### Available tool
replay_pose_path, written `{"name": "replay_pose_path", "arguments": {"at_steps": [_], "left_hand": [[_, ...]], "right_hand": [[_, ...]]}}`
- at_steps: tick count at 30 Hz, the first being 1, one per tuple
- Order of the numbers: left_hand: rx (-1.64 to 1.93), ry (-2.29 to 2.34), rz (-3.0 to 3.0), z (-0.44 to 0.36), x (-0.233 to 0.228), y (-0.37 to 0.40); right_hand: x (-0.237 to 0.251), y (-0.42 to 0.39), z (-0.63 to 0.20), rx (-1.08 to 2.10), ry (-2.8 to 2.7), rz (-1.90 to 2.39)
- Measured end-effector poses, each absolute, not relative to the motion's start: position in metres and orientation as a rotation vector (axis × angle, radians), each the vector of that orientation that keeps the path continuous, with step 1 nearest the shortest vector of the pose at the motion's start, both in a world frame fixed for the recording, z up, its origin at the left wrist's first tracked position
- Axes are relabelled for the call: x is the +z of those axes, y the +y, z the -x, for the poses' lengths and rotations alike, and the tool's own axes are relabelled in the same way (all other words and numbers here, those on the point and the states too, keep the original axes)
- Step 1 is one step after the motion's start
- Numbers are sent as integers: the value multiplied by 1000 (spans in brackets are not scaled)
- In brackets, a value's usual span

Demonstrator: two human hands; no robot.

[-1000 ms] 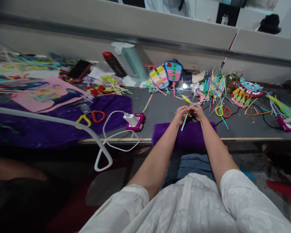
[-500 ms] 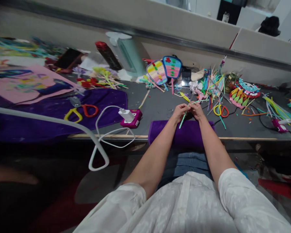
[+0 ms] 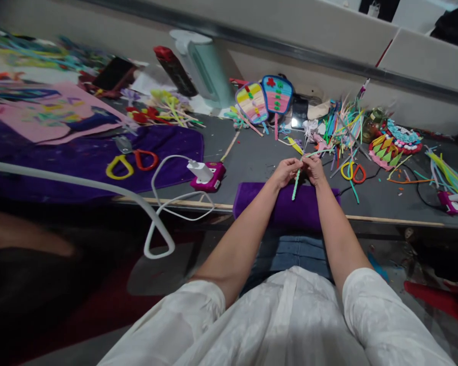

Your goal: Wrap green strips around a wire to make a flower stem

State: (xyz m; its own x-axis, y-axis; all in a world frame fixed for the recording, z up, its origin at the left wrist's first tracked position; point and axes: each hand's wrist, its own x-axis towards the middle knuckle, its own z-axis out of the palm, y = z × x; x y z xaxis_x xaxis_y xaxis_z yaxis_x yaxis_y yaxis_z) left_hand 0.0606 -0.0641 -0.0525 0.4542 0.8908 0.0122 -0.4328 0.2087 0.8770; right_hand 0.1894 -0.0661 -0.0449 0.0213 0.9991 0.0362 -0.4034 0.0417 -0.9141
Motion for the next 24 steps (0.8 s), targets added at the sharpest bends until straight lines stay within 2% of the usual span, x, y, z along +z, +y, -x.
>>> {"name": "replay_pose_path", "arguments": {"at_steps": [17, 24], "left_hand": [[895, 541, -895, -50, -54, -68], [986, 679, -968, -58, -55, -70]], "right_hand": [[-37, -76, -187, 1435, -1004, 860], [-48, -68, -186, 1240, -963, 975]]}}
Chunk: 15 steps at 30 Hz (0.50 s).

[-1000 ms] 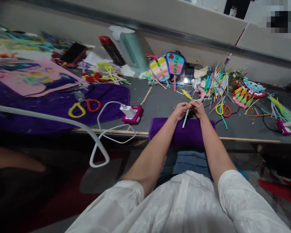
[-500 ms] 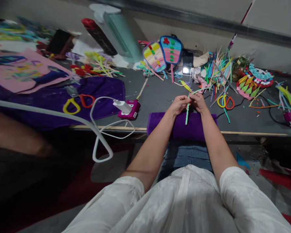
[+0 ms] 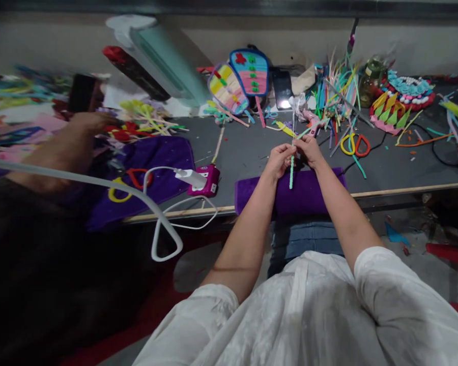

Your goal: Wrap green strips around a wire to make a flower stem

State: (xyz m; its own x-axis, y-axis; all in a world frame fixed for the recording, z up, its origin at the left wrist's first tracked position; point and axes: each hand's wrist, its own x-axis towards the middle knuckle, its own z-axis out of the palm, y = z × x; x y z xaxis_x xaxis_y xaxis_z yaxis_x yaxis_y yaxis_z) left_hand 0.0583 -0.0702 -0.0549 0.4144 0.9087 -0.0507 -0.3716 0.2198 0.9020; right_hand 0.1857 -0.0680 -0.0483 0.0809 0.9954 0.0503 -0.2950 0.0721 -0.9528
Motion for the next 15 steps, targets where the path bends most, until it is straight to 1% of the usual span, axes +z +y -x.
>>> {"name": "replay_pose_path", "arguments": {"at_steps": [4, 15], "left_hand": [[1073, 778, -1035, -60, -57, -70], [962, 700, -939, -50, -59, -66]], "right_hand": [[-52, -67, -185, 1145, -1002, 1041], [-39, -78, -185, 1469, -938, 858]]}}
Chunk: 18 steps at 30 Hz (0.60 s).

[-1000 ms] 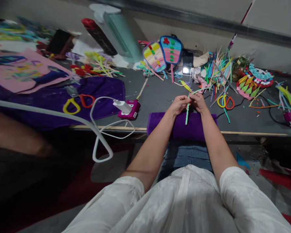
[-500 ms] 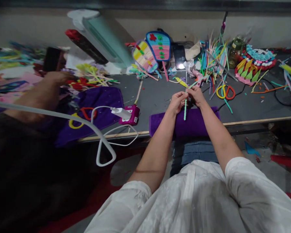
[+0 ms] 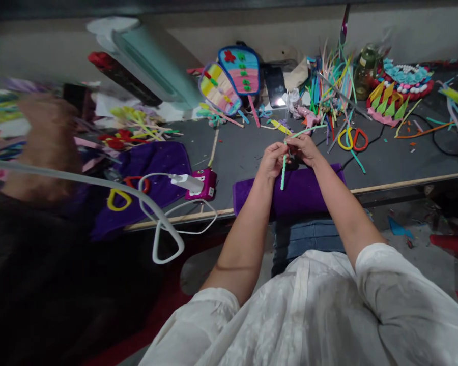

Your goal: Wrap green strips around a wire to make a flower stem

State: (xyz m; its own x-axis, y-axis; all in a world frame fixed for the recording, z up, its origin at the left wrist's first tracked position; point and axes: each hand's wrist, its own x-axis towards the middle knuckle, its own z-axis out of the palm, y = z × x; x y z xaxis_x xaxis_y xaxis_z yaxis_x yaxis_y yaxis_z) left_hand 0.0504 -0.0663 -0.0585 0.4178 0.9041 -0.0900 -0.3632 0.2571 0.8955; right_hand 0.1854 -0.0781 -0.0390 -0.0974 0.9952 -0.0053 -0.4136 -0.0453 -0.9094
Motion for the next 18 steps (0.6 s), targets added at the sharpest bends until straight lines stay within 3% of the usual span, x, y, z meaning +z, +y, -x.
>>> {"name": "replay_pose_path", "arguments": {"at_steps": [5, 18], "left_hand": [[888, 646, -935, -50, -55, -70], [1091, 783, -1142, -55, -60, -70]], "right_hand": [[-37, -80, -186, 1490, -964, 822], [-44, -77, -189, 1328, -989, 955]]}}
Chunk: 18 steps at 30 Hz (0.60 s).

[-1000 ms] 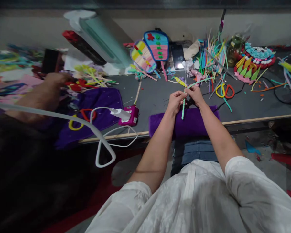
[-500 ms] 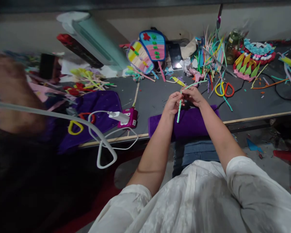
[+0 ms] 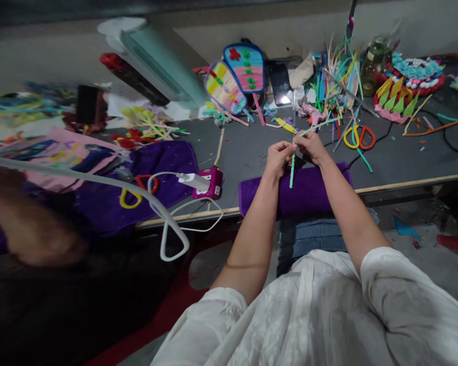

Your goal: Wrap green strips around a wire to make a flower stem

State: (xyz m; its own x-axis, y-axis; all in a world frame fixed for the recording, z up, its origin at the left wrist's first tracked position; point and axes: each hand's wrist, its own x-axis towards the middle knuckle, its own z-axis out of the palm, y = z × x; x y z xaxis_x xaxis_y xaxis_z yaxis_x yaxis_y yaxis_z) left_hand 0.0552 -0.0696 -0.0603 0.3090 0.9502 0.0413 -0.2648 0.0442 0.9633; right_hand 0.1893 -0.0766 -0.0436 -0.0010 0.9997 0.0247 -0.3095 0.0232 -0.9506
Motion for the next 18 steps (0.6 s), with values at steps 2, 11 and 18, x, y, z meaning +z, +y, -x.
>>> {"name": "replay_pose_path", "arguments": {"at_steps": [2, 11, 18], "left_hand": [[1052, 751, -1089, -54, -60, -70], [903, 634, -946, -48, -57, -72], [935, 660, -988, -56, -60, -72]], "right_hand": [[-42, -78, -190, 1366, -994, 930], [-35, -84, -191, 1536, -1026, 816], [-43, -78, -188, 1320, -999, 955]]}}
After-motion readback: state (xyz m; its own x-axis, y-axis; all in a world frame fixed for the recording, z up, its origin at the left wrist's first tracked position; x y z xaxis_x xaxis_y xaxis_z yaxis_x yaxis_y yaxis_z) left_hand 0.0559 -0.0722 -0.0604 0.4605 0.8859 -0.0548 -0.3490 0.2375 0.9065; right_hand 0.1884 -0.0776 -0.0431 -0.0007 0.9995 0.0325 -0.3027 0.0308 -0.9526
